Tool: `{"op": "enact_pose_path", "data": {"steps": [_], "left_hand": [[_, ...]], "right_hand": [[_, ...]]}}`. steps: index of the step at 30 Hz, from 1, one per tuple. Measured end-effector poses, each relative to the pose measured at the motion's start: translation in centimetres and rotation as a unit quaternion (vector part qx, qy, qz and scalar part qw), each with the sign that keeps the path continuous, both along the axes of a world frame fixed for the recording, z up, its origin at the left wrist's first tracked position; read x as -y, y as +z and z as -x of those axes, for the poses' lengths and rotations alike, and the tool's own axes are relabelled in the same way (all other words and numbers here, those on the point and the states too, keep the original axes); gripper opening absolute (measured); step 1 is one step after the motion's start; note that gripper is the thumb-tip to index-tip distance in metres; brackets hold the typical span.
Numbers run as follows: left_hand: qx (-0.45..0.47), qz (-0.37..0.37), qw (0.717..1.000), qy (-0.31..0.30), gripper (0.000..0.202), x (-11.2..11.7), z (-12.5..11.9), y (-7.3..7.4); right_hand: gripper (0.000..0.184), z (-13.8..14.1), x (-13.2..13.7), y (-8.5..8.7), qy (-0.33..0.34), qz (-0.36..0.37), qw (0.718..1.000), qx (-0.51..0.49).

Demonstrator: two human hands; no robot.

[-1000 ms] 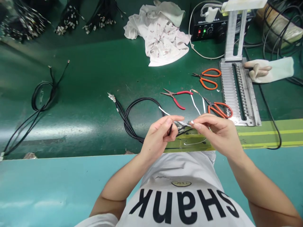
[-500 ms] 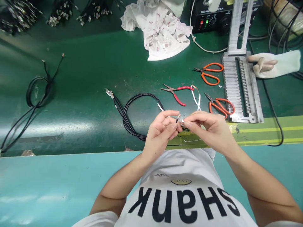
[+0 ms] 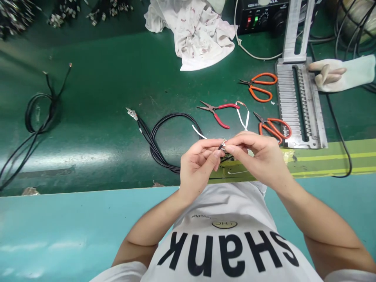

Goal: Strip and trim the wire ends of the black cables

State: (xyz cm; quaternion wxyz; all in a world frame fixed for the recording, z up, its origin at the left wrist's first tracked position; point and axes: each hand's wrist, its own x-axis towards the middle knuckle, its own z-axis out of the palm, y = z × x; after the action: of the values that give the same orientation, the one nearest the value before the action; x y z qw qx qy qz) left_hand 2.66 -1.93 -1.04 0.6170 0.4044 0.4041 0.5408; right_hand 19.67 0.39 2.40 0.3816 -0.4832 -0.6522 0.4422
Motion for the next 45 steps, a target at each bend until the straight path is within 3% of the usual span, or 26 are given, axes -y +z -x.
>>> {"op": "enact_pose_path", "data": {"steps": [12, 27, 30, 34, 37, 42, 45], "left_hand": [[-0.146, -0.082, 0.983, 0.073, 0.023, 0.6, -0.7, 0.2], [-0.247, -0.136, 0.958, 0.060, 0.028, 0.9, -0.5, -0.8], [-0.277, -0.188, 0.939, 0.077, 0.037, 0.9, -0.6, -1.2], [-0.352, -0.314, 0.877, 0.098, 0.040, 0.8, -0.6, -1.5], [-0.407, -0.329, 0.845, 0.110, 0.035, 0.8, -0.6, -1.4], [-0.429, -0.321, 0.832, 0.144, 0.036, 0.9, -0.7, -1.4], [-0.403, -0.325, 0.842, 0.151, 0.035, 0.7, -0.6, -1.3]], "right_hand": [[0.011, 0.7, 0.6, -0.1, -0.042, -0.031, 0.999, 0.016], [0.012, 0.6, 0.6, -0.3, -0.053, -0.039, 0.997, 0.049], [0.013, 0.6, 0.6, -0.4, -0.055, -0.028, 0.997, 0.038], [0.013, 0.7, 0.5, -0.7, -0.068, -0.005, 0.998, 0.009], [0.012, 0.9, 0.6, -0.8, -0.079, 0.014, 0.997, -0.003], [0.012, 1.2, 0.7, -1.0, -0.086, 0.025, 0.996, -0.027], [0.011, 1.2, 0.8, -1.0, -0.064, 0.008, 0.997, -0.031]]}}
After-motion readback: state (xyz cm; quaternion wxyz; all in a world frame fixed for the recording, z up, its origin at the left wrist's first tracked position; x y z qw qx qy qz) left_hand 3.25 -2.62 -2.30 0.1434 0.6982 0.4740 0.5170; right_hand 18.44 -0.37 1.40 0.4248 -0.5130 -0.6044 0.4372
